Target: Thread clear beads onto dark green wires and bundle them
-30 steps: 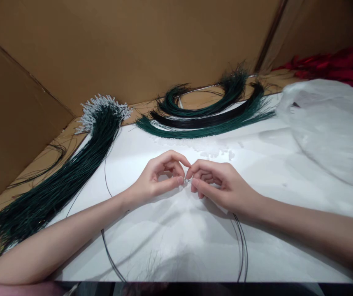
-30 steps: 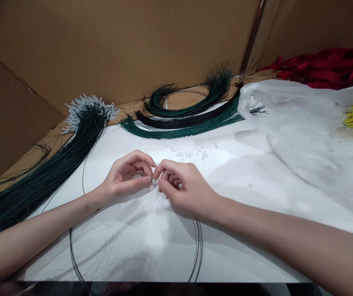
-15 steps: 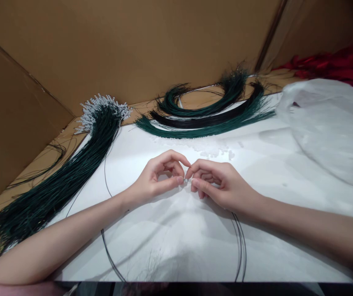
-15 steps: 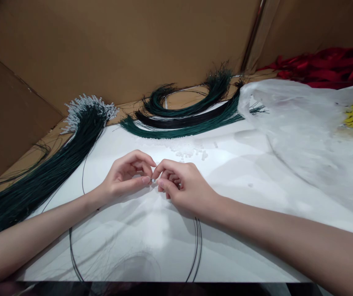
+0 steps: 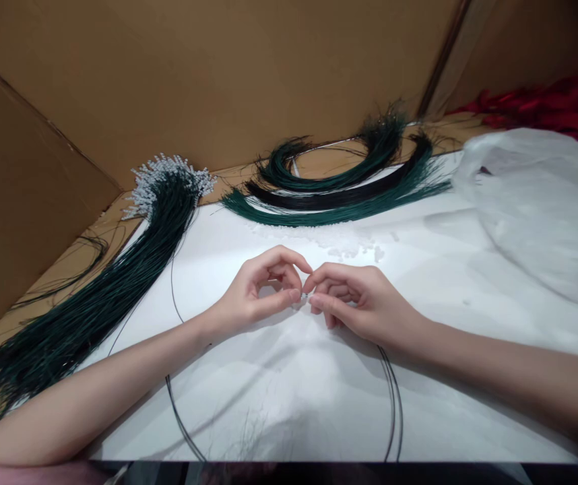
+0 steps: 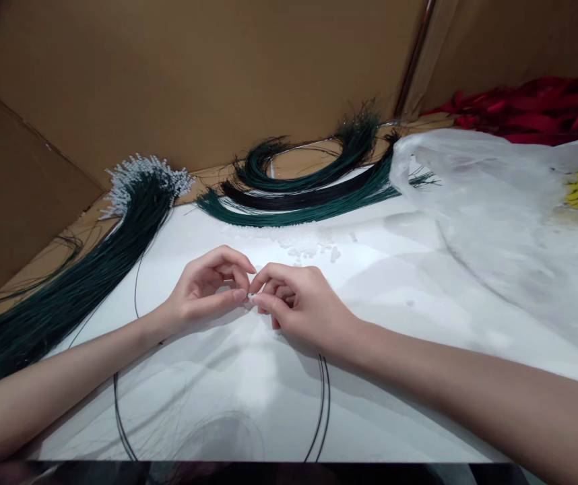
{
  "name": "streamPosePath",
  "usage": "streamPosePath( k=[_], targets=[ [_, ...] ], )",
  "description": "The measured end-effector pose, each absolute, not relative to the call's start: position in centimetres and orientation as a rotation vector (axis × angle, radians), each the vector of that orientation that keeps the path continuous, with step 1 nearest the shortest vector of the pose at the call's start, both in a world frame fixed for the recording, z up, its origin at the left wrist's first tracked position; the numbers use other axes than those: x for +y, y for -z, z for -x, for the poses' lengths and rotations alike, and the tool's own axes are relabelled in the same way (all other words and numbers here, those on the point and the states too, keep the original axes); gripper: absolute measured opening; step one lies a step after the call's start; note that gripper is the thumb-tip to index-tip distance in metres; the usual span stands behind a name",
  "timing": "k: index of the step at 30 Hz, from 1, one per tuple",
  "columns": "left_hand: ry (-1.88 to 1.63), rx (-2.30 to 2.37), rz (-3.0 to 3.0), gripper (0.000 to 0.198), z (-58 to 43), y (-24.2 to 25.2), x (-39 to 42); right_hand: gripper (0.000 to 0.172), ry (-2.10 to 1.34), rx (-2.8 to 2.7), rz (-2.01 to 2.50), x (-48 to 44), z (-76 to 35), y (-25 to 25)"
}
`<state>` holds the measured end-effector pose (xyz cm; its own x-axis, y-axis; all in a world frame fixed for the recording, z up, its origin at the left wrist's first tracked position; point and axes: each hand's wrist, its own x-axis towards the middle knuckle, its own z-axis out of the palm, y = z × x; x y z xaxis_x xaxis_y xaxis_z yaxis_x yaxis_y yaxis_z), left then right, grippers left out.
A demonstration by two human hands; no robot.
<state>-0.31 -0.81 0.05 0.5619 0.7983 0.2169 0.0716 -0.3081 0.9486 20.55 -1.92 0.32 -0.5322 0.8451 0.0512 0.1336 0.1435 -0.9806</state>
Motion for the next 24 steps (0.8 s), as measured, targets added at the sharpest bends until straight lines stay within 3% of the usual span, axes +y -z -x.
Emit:
streamPosePath(
  k=[24],
  targets=[
    [-0.876, 0.737, -1.796, 0.025, 0.28, -0.15, -0.99, 0.004, -1.261, -1.919, 0.935, -2.0, -20.37, -0.34]
  ],
)
